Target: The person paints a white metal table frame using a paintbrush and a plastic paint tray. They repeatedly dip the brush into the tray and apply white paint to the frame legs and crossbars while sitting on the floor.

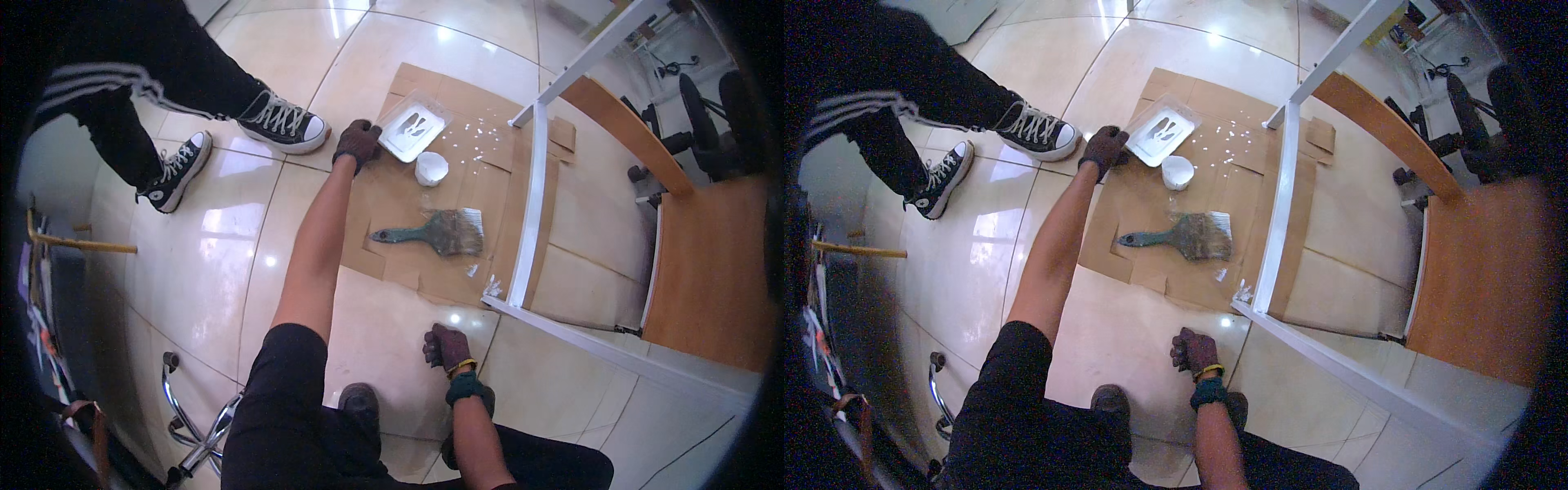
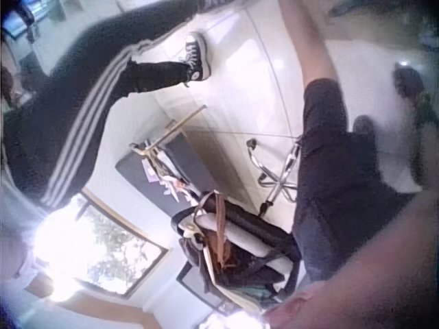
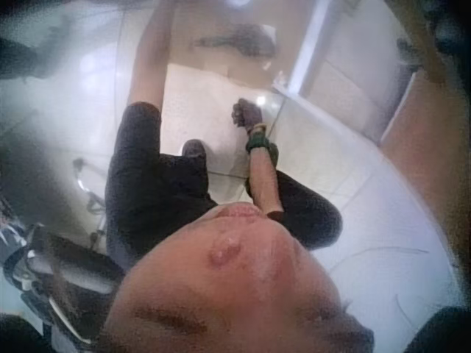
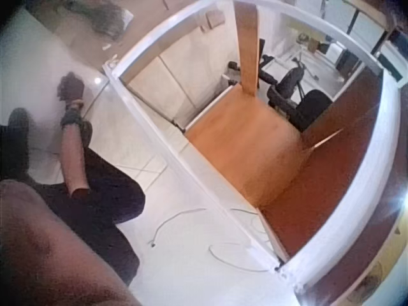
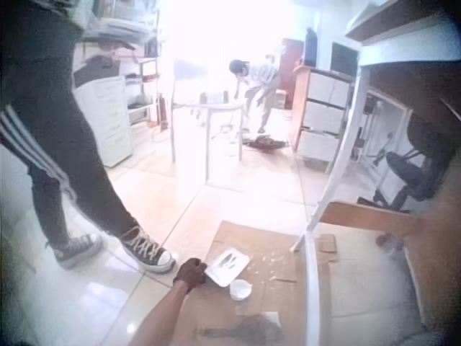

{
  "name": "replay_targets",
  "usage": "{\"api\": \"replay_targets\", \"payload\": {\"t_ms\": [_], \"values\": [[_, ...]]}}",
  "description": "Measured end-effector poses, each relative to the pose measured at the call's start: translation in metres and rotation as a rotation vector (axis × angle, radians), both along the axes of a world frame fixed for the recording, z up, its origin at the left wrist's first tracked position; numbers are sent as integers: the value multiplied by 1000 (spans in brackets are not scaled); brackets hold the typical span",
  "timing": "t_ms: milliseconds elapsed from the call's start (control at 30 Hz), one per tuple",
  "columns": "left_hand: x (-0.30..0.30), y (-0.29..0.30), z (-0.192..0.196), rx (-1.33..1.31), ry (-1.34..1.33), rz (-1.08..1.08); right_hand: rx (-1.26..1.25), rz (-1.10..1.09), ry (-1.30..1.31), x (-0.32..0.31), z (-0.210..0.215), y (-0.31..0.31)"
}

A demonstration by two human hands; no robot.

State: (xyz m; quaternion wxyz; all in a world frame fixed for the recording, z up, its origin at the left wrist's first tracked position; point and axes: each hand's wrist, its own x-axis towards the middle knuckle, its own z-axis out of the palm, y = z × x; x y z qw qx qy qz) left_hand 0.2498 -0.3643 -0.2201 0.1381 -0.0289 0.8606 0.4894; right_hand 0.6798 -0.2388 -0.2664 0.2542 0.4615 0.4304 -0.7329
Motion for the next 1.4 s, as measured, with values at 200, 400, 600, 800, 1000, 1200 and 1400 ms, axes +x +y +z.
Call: {"api": "replay_targets", "payload": {"t_ms": [200, 400, 600, 800, 1000, 1200, 1400], "values": [[57, -64, 8, -723, -113, -233, 113, 327, 214, 21, 13, 27], [129, -90, -1, -754, -335, -46, 871, -190, 638, 31, 174, 121], [157, -97, -44, -326, -267, -87, 499, -236, 1461, -39, 310, 127], [176, -87, -9, 13, -372, 47, 571, -13, 1022, -32, 322, 124], [133, -132, -79, -123, -54, -73, 141, -273, 1283, -42, 297, 113], [179, -82, 6, -81, -208, -69, 31, -370, 1183, -31, 278, 121], [166, -110, -51, -160, -74, -104, 32, -316, 1238, -38, 279, 111]]}}
